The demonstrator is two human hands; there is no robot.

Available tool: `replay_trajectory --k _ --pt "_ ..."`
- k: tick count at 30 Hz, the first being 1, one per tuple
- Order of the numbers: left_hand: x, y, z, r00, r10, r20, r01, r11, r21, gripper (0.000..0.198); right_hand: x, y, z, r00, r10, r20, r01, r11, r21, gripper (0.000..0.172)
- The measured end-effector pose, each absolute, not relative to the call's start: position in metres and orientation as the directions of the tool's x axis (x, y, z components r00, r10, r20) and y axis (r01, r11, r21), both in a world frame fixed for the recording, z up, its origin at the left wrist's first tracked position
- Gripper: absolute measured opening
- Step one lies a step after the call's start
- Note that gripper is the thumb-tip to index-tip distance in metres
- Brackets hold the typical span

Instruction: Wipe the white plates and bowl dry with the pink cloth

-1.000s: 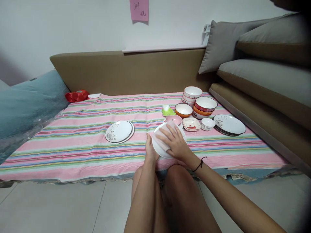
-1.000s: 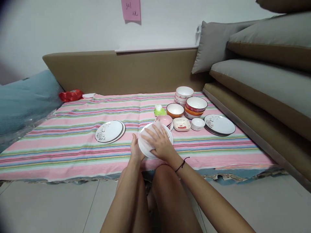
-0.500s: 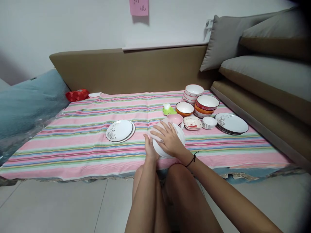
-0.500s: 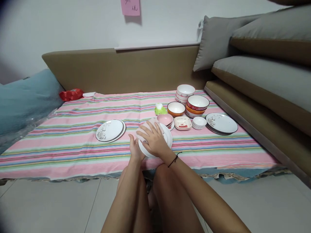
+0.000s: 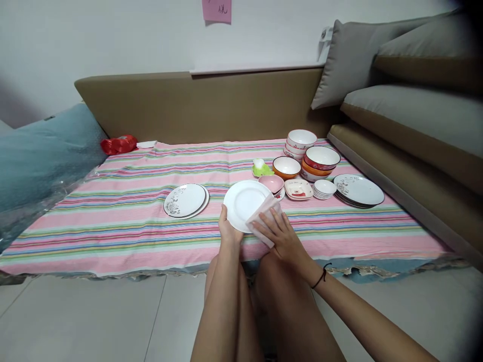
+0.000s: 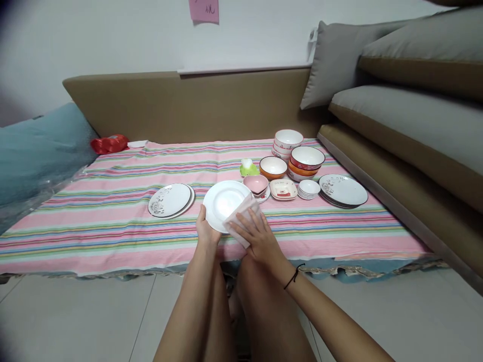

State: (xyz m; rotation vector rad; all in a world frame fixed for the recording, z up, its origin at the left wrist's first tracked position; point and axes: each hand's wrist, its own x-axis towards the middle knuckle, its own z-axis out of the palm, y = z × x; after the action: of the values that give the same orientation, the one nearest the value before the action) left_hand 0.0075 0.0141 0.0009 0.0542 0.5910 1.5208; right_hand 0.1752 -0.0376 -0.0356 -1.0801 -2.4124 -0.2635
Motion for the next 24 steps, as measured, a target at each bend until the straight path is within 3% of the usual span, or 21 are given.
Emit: replay_trajectory --k 4,9,12,15,18,21,24 --pt "0.009 0.014 -0.001 -0.024 0.946 -0.323 -0.911 0.112 0.396 0.056 0.152 -0.032 -0.038 -0.411 0.718 0.561 0.821 0.560 -0.115 0.057" --pt "0.003 0.012 0.000 0.043 0.926 -0.375 -0.897 0.201 0.394 0.067 0.140 -0.036 -0.034 -0.592 0.601 0.538 0.688 0.724 -0.051 0.059" --pt "0.001 0.013 0.001 -0.013 0.941 -0.338 -0.914 0.126 0.386 0.066 0.151 -0.038 -0.036 -0.558 0.607 0.567 0.697 0.713 -0.078 0.059" --pt "0.002 0.014 0.001 -0.061 0.951 -0.305 -0.922 0.064 0.383 0.060 0.156 -0.034 -0.035 -0.397 0.660 0.638 0.728 0.649 -0.219 0.060" --pt "0.003 0.012 -0.001 -0.042 0.951 -0.307 -0.912 0.088 0.400 0.060 0.148 -0.021 -0.026 -0.144 0.732 0.666 0.689 0.558 -0.464 0.056" --pt "0.002 0.012 -0.002 0.003 0.956 -0.292 -0.890 0.136 0.434 0.059 0.138 0.000 -0.010 0.156 0.812 0.562 0.552 0.400 -0.732 0.051" --pt "-0.001 0.013 -0.002 0.027 0.959 -0.282 -0.867 0.163 0.471 0.058 0.134 0.019 0.006 0.237 0.833 0.500 0.487 0.344 -0.803 0.049"
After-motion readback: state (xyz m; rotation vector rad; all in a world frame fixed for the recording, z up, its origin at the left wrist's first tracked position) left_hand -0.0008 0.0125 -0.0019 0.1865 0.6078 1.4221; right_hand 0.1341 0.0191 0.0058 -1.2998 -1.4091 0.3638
